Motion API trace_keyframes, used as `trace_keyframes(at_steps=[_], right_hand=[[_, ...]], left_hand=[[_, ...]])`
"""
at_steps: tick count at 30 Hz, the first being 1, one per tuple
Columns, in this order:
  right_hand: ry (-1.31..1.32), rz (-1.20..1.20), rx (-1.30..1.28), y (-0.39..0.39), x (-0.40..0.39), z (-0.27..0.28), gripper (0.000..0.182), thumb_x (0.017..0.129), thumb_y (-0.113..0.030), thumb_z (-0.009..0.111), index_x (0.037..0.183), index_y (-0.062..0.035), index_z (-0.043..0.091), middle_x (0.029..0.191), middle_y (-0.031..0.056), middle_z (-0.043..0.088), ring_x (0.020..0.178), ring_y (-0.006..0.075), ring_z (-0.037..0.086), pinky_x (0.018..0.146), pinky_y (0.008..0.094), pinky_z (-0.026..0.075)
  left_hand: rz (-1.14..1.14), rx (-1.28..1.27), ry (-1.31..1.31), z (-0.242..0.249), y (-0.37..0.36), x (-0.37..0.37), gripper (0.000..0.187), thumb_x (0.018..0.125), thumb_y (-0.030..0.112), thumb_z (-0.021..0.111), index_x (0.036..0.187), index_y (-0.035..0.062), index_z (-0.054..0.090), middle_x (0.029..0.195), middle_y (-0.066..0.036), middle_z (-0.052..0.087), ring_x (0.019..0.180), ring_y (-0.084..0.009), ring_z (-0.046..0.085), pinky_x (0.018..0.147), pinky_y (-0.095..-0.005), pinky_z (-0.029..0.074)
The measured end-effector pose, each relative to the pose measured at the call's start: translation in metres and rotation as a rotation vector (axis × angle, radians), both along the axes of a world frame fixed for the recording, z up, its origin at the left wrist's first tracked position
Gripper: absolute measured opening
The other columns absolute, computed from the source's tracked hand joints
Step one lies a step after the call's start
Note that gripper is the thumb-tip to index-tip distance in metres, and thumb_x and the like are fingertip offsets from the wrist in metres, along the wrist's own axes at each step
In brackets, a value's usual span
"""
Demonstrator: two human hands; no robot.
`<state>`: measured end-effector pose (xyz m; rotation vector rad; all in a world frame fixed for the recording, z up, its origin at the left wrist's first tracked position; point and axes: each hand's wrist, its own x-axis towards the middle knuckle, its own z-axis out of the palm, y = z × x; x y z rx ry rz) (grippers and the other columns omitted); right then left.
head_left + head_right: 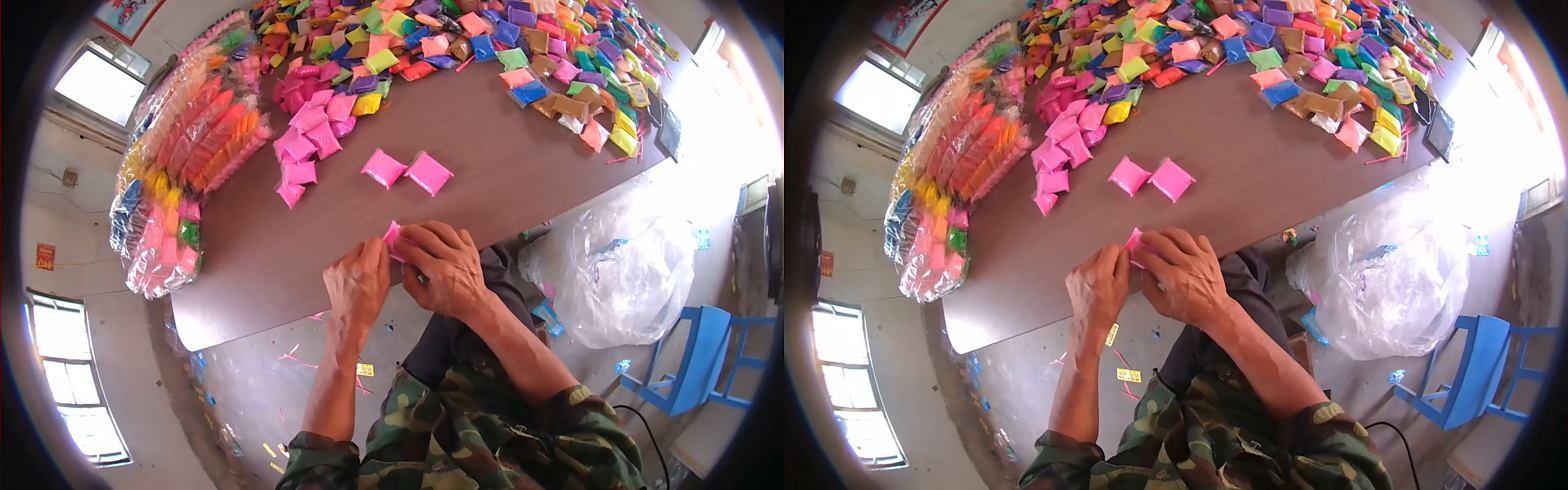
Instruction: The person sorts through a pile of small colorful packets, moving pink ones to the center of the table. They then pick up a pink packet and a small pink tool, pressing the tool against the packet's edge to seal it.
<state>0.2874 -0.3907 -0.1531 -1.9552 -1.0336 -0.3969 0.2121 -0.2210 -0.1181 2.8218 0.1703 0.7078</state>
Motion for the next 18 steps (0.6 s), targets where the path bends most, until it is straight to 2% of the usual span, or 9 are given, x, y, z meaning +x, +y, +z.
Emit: trace_keyframes(at_steps=[5,11,18], right_hand=[[0.004,0.013,-0.01,0.002,0.0,-0.005,0.042,0.079,-0.013,0.081,0.12,-0.0141,0.077,0.132,0.0013,0.071,0.124,0.0256,0.066,0.086,0.0434,0.049],[-0.007,0.015,0.005,0.002,0.0,-0.004,0.044,0.078,-0.013,0.082,0.122,-0.0134,0.076,0.132,0.0023,0.071,0.121,0.026,0.066,0.087,0.0432,0.049],[-0.008,0.007,0.008,0.003,0.001,0.001,0.046,0.08,-0.013,0.081,0.125,-0.0136,0.073,0.132,0.0037,0.071,0.119,0.0266,0.067,0.087,0.0435,0.05]], left_hand=[[-0.002,-0.062,0.032,0.006,0.021,0.006,0.017,0.102,0.013,0.074,0.088,0.0091,0.064,0.078,-0.013,0.071,0.072,-0.0381,0.072,0.063,-0.0495,0.056],[-0.096,-0.042,0.091,0.014,0.008,0.009,0.012,0.101,0.012,0.073,0.091,0.0077,0.068,0.083,-0.014,0.073,0.071,-0.0383,0.071,0.062,-0.0479,0.054],[-0.154,0.002,0.176,0.016,0.032,0.03,0.013,0.102,0.018,0.073,0.093,0.0086,0.07,0.083,-0.014,0.074,0.077,-0.0403,0.072,0.067,-0.0509,0.055]])
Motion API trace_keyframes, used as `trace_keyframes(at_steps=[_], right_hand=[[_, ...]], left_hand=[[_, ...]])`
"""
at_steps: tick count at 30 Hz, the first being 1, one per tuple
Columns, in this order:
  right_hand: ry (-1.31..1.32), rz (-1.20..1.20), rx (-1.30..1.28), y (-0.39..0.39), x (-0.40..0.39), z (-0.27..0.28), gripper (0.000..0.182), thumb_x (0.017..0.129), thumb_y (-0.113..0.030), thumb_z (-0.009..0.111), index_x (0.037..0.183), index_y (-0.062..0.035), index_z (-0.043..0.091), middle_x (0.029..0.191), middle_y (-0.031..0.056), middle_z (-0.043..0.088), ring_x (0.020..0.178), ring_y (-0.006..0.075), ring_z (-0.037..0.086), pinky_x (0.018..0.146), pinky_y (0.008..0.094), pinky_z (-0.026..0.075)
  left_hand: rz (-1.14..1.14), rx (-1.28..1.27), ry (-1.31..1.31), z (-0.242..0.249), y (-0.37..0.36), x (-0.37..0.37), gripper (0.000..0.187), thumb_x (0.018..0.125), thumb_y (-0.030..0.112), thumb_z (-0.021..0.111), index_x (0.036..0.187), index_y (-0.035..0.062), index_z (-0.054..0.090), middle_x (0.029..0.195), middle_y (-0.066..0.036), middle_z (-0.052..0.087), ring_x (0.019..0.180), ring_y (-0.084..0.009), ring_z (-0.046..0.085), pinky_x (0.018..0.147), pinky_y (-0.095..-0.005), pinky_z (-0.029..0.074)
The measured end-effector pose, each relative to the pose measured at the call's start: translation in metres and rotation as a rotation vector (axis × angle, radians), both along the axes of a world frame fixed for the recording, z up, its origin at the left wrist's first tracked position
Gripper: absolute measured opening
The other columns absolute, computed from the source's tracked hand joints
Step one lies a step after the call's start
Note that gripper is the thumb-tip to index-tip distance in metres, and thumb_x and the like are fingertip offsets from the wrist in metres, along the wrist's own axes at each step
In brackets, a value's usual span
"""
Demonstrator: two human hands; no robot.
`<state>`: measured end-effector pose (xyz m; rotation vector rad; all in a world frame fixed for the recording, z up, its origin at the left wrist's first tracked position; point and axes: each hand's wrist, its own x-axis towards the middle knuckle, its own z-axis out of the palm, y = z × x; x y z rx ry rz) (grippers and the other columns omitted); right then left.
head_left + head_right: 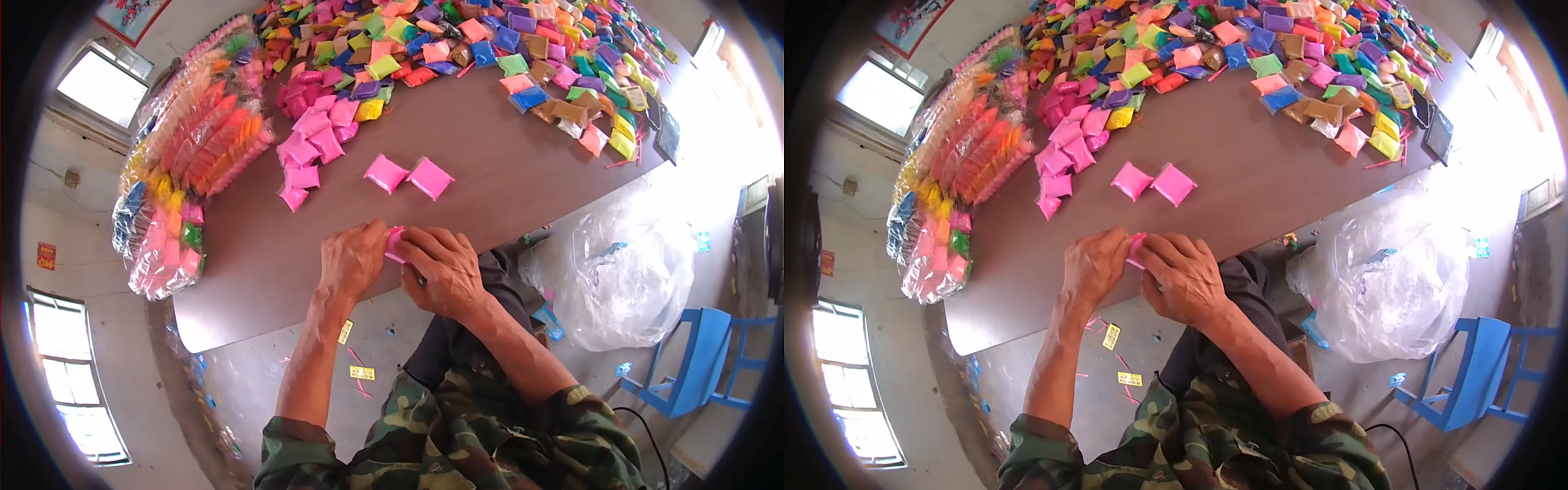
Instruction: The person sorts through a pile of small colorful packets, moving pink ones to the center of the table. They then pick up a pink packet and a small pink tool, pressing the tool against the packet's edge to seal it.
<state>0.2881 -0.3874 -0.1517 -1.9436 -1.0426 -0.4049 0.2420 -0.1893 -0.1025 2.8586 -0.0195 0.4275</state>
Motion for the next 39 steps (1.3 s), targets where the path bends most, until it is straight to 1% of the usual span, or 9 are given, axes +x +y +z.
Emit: trace_keyframes(at_steps=[8,11,17,20,26,29,32,35,39], right_hand=[[-0.002,-0.01,-0.008,-0.002,-0.001,-0.001,0.044,0.081,-0.014,0.081,0.125,-0.0137,0.073,0.132,0.0038,0.071,0.118,0.0267,0.067,0.087,0.0435,0.05],[-0.006,0.0,-0.009,-0.003,-0.001,-0.002,0.044,0.082,-0.015,0.081,0.125,-0.0136,0.073,0.132,0.0041,0.07,0.118,0.0268,0.067,0.088,0.0435,0.05],[0.008,0.0,-0.007,-0.003,-0.001,-0.001,0.044,0.082,-0.015,0.081,0.125,-0.0134,0.074,0.132,0.005,0.07,0.118,0.0274,0.067,0.089,0.0438,0.051],[0.014,0.005,-0.007,-0.002,-0.002,-0.001,0.042,0.082,-0.015,0.082,0.124,-0.0133,0.074,0.131,0.0053,0.07,0.118,0.0275,0.068,0.09,0.044,0.051],[0.047,0.007,0.007,-0.003,-0.002,-0.001,0.04,0.083,-0.018,0.084,0.121,-0.0137,0.076,0.129,0.0048,0.07,0.116,0.0271,0.068,0.091,0.0441,0.052],[0.028,-0.005,0.004,-0.001,0.0,-0.001,0.038,0.084,-0.018,0.084,0.121,-0.0138,0.076,0.127,0.0046,0.07,0.114,0.0269,0.067,0.09,0.0437,0.051],[0.025,-0.004,-0.005,-0.001,0.001,0.005,0.036,0.084,-0.018,0.083,0.119,-0.0135,0.076,0.126,0.0048,0.07,0.113,0.0269,0.068,0.09,0.0434,0.051],[0.033,-0.008,0.006,-0.002,-0.002,0.001,0.034,0.085,-0.017,0.081,0.119,-0.0126,0.075,0.125,0.0049,0.07,0.112,0.0272,0.068,0.091,0.0433,0.051],[0.0,-0.009,0.03,0.0,0.001,0.001,0.031,0.086,-0.016,0.08,0.116,-0.0111,0.077,0.123,0.0051,0.071,0.109,0.0275,0.068,0.089,0.0428,0.053]], left_hand=[[0.076,-0.064,0.006,-0.002,-0.001,-0.001,0.014,0.102,0.019,0.073,0.094,0.008,0.072,0.085,-0.015,0.075,0.08,-0.0406,0.074,0.071,-0.0513,0.056],[0.202,-0.013,0.058,-0.004,0.0,0.001,0.014,0.102,0.019,0.074,0.094,0.0069,0.073,0.086,-0.016,0.076,0.08,-0.041,0.073,0.072,-0.0514,0.056],[0.106,-0.116,0.015,0.003,-0.015,-0.005,0.015,0.101,0.018,0.074,0.094,0.0049,0.072,0.086,-0.016,0.074,0.082,-0.0412,0.072,0.073,-0.0513,0.055],[0.152,-0.126,0.11,0.003,-0.004,0.002,0.016,0.104,0.022,0.07,0.095,0.0095,0.071,0.093,-0.014,0.076,0.088,-0.0406,0.074,0.075,-0.0539,0.058],[0.141,-0.2,-0.051,0.003,-0.021,-0.026,0.014,0.1,0.013,0.076,0.09,0.0055,0.071,0.079,-0.016,0.072,0.069,-0.0401,0.07,0.062,-0.0472,0.053],[0.207,-0.083,-0.129,-0.012,-0.012,-0.034,0.011,0.099,0.011,0.076,0.09,0.0052,0.071,0.078,-0.015,0.073,0.065,-0.037,0.07,0.06,-0.0444,0.053],[0.344,-0.239,-0.034,-0.006,-0.002,-0.038,0.012,0.099,0.011,0.074,0.09,0.0086,0.067,0.081,-0.015,0.074,0.073,-0.0394,0.073,0.064,-0.0511,0.056],[0.253,-0.263,-0.183,-0.004,-0.034,-0.045,0.011,0.099,0.01,0.073,0.09,0.0095,0.067,0.081,-0.014,0.074,0.072,-0.0392,0.073,0.064,-0.0509,0.056],[0.286,-0.188,-0.177,-0.026,-0.039,-0.046,0.013,0.098,0.011,0.075,0.088,0.0101,0.066,0.079,-0.014,0.073,0.07,-0.0385,0.073,0.061,-0.0495,0.056]])
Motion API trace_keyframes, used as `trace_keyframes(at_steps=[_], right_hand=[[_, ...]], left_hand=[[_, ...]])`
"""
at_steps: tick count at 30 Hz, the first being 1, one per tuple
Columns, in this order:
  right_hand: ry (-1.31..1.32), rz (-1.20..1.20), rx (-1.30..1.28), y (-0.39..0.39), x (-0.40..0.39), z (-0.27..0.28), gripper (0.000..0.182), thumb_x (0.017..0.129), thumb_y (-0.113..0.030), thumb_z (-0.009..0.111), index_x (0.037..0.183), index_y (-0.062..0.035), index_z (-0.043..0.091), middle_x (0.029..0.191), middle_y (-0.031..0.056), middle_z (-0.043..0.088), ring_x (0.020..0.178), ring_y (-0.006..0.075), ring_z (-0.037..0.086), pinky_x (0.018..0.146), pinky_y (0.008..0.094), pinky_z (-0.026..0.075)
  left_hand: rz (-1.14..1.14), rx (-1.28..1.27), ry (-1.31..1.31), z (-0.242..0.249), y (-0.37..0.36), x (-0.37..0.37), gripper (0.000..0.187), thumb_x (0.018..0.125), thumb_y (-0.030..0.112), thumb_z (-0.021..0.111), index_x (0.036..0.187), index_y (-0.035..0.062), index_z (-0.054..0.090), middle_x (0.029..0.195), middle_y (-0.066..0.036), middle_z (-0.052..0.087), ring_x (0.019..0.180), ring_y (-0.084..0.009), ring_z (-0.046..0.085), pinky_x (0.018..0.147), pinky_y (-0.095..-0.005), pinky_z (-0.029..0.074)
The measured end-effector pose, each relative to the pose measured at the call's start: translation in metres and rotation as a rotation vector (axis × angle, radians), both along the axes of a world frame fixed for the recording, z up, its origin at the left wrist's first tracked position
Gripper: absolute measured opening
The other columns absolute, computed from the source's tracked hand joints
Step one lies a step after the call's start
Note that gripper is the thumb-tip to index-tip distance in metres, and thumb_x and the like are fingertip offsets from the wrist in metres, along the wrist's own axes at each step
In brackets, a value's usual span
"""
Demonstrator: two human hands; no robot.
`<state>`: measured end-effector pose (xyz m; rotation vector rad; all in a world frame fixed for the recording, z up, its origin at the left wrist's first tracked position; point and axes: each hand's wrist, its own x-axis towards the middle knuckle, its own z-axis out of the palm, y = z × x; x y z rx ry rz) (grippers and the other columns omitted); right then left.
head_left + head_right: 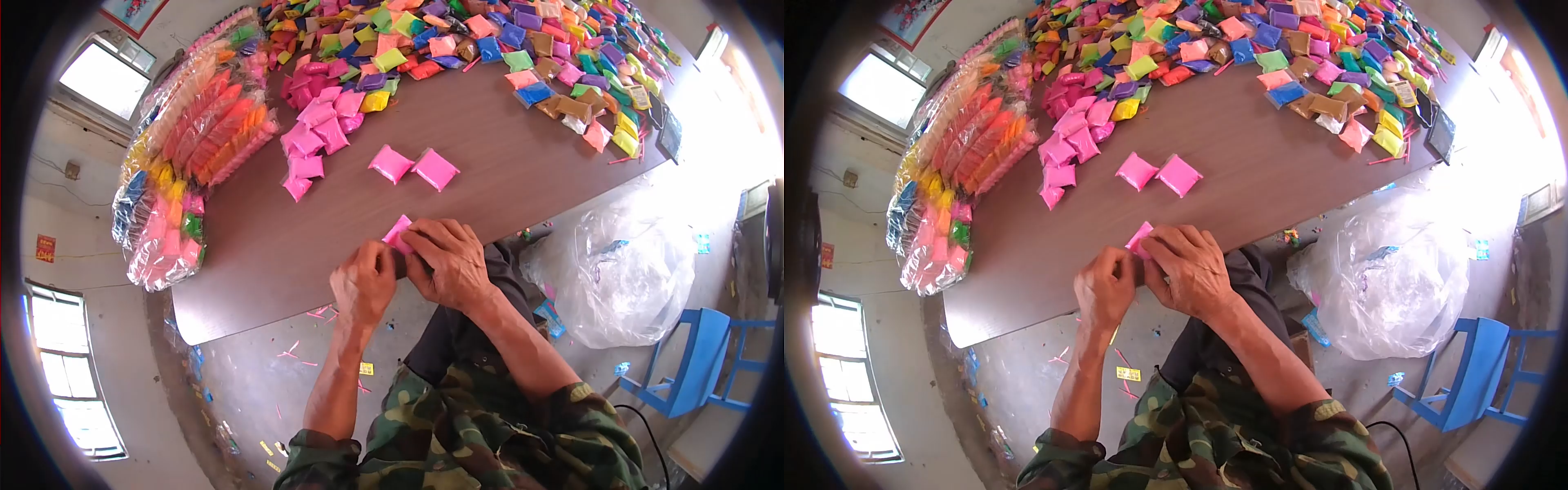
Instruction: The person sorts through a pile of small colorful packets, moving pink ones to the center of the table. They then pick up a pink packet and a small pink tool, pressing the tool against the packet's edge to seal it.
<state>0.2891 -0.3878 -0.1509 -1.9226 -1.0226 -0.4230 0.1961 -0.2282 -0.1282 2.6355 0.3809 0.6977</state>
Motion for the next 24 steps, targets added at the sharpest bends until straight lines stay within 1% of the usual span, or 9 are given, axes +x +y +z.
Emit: trace_keyframes(at_steps=[3,4,7,8,14,17,20,23,24], right_hand=[[-0.033,-0.012,0.036,0.001,0.002,-0.005,0.026,0.085,-0.016,0.081,0.111,-0.0113,0.079,0.119,0.0049,0.072,0.104,0.0276,0.069,0.086,0.0425,0.054],[-0.031,-0.012,0.042,0.002,0.003,-0.004,0.028,0.083,-0.015,0.083,0.111,-0.0111,0.08,0.117,0.0049,0.073,0.102,0.0278,0.07,0.085,0.0426,0.054],[0.002,-0.032,0.058,0.003,-0.001,-0.005,0.03,0.08,-0.013,0.087,0.11,-0.0111,0.082,0.112,0.0043,0.076,0.096,0.0285,0.071,0.083,0.0427,0.056],[0.012,-0.036,0.062,0.003,0.0,-0.004,0.03,0.08,-0.014,0.087,0.109,-0.0116,0.082,0.111,0.0038,0.076,0.095,0.0285,0.07,0.083,0.0425,0.056],[0.005,-0.045,0.063,0.004,0.0,-0.004,0.03,0.08,-0.016,0.09,0.109,-0.0136,0.082,0.107,0.0023,0.076,0.094,0.0284,0.07,0.083,0.0418,0.055],[0.02,-0.046,0.058,0.005,0.001,-0.005,0.031,0.08,-0.017,0.09,0.109,-0.0141,0.081,0.107,0.0021,0.076,0.094,0.0283,0.07,0.082,0.0416,0.055],[0.023,-0.049,0.06,0.004,0.001,-0.004,0.031,0.079,-0.017,0.09,0.108,-0.0144,0.081,0.106,0.0019,0.076,0.094,0.0283,0.07,0.082,0.0416,0.055],[0.025,-0.051,0.044,0.003,-0.001,-0.003,0.031,0.079,-0.017,0.09,0.108,-0.0143,0.081,0.106,0.0018,0.076,0.094,0.0285,0.07,0.082,0.0416,0.055],[0.024,-0.05,0.037,0.004,0.0,-0.001,0.031,0.079,-0.017,0.09,0.108,-0.0142,0.081,0.106,0.0018,0.076,0.093,0.0286,0.07,0.082,0.0416,0.055]], left_hand=[[0.062,0.08,0.028,0.002,0.017,0.003,0.012,0.097,0.008,0.075,0.087,0.0071,0.068,0.076,-0.013,0.072,0.066,-0.0358,0.072,0.061,-0.0442,0.055],[0.074,0.047,0.049,0.004,0.02,0.001,0.011,0.097,0.009,0.075,0.088,0.0076,0.069,0.076,-0.013,0.072,0.066,-0.0354,0.072,0.061,-0.0446,0.055],[-0.02,-0.007,-0.049,0.014,-0.003,-0.007,0.011,0.096,0.008,0.076,0.087,0.0077,0.069,0.077,-0.014,0.072,0.065,-0.0353,0.072,0.061,-0.0449,0.056],[-0.039,0.048,-0.061,0.008,-0.009,-0.006,0.017,0.097,0.011,0.076,0.084,0.0099,0.065,0.078,-0.012,0.073,0.066,-0.0377,0.072,0.058,-0.0491,0.056],[0.065,0.133,0.06,-0.004,0.011,0.0,0.016,0.096,0.01,0.076,0.085,0.0098,0.065,0.079,-0.012,0.074,0.067,-0.0391,0.073,0.058,-0.0491,0.056],[-0.021,0.062,0.01,0.015,0.003,-0.006,0.015,0.097,0.01,0.076,0.086,0.0093,0.065,0.079,-0.013,0.074,0.067,-0.0395,0.072,0.057,-0.0491,0.056],[-0.093,0.084,-0.006,0.01,-0.004,-0.01,0.015,0.097,0.009,0.075,0.086,0.0087,0.064,0.079,-0.013,0.073,0.068,-0.0393,0.073,0.058,-0.0492,0.056],[-0.002,0.115,0.029,0.001,0.009,-0.004,0.013,0.094,0.006,0.078,0.086,0.0073,0.067,0.076,-0.013,0.071,0.066,-0.0371,0.07,0.059,-0.0456,0.053],[-0.015,0.095,0.033,0.005,0.009,-0.005,0.014,0.095,0.006,0.077,0.086,0.0076,0.066,0.077,-0.013,0.072,0.067,-0.0377,0.071,0.059,-0.0465,0.054]])
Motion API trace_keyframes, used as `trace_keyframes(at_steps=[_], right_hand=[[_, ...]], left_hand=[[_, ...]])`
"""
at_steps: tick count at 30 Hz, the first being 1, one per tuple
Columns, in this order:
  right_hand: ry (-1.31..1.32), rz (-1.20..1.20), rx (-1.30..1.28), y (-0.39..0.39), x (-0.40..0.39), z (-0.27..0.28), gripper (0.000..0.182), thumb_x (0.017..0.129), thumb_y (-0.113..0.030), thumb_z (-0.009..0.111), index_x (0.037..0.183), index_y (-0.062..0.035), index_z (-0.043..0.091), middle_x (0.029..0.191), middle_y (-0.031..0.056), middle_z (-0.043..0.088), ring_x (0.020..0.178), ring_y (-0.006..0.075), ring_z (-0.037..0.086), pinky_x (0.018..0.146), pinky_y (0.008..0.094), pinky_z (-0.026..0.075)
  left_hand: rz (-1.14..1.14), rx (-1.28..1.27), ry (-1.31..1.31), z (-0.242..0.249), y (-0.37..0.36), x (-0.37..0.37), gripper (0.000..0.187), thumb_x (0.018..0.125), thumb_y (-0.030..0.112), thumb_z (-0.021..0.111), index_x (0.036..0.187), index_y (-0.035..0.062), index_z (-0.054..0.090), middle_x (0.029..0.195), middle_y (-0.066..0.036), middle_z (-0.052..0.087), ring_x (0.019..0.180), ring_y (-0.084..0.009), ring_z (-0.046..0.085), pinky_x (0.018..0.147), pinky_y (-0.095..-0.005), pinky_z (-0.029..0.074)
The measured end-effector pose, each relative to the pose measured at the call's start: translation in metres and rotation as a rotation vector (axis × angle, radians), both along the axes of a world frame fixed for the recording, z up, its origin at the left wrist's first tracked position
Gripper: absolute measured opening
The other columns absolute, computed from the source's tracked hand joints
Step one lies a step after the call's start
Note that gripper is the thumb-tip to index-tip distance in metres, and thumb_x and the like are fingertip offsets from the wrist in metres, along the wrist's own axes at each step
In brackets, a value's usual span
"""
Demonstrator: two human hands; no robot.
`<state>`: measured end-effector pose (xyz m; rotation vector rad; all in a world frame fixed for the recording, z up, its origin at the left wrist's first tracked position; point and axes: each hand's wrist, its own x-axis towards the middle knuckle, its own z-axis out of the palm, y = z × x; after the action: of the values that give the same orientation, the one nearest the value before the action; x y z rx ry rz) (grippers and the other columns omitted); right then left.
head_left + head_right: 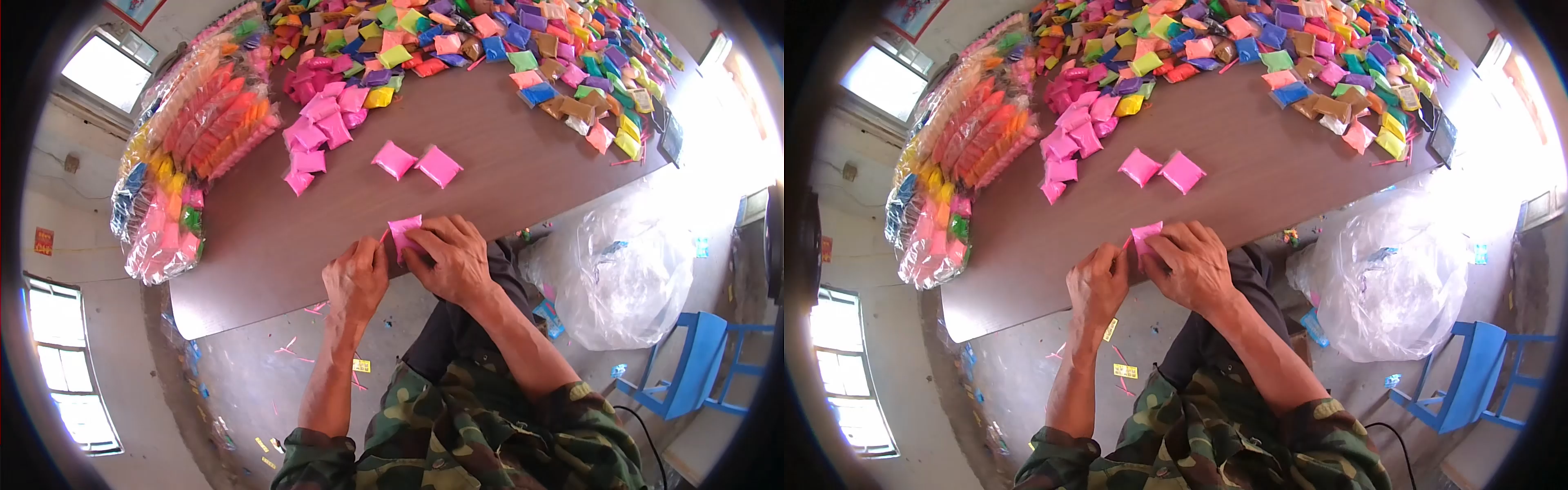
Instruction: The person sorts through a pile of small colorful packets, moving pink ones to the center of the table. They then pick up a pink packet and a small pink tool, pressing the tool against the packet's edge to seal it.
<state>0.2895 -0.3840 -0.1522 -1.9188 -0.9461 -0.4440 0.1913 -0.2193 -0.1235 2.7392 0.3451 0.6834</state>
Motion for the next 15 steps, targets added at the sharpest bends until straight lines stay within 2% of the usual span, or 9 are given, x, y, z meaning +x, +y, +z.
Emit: trace_keyframes(at_steps=[5,8,15], right_hand=[[-0.001,0.008,0.03,0.0,0.0,-0.004,0.032,0.079,-0.017,0.09,0.109,-0.0143,0.081,0.104,0.0015,0.075,0.092,0.0285,0.07,0.082,0.042,0.054],[-0.004,0.009,0.029,0.0,0.0,-0.001,0.031,0.079,-0.017,0.09,0.109,-0.0146,0.081,0.104,0.0014,0.075,0.091,0.0284,0.07,0.081,0.0421,0.054],[-0.011,0.009,0.038,0.001,0.0,-0.003,0.03,0.08,-0.017,0.09,0.108,-0.0142,0.081,0.103,0.002,0.075,0.091,0.0287,0.07,0.081,0.0424,0.054]], left_hand=[[-0.071,-0.116,0.015,0.018,-0.015,-0.01,0.013,0.095,0.008,0.076,0.087,0.0085,0.065,0.079,-0.012,0.073,0.069,-0.0384,0.072,0.06,-0.0484,0.055],[-0.066,-0.094,0.019,0.012,-0.005,-0.005,0.012,0.094,0.006,0.079,0.087,0.0058,0.068,0.08,-0.013,0.073,0.068,-0.0375,0.071,0.06,-0.0464,0.053],[-0.097,-0.062,0.02,0.02,-0.008,-0.011,0.013,0.095,0.007,0.078,0.087,0.0064,0.068,0.081,-0.013,0.073,0.07,-0.0382,0.071,0.061,-0.0472,0.053]])
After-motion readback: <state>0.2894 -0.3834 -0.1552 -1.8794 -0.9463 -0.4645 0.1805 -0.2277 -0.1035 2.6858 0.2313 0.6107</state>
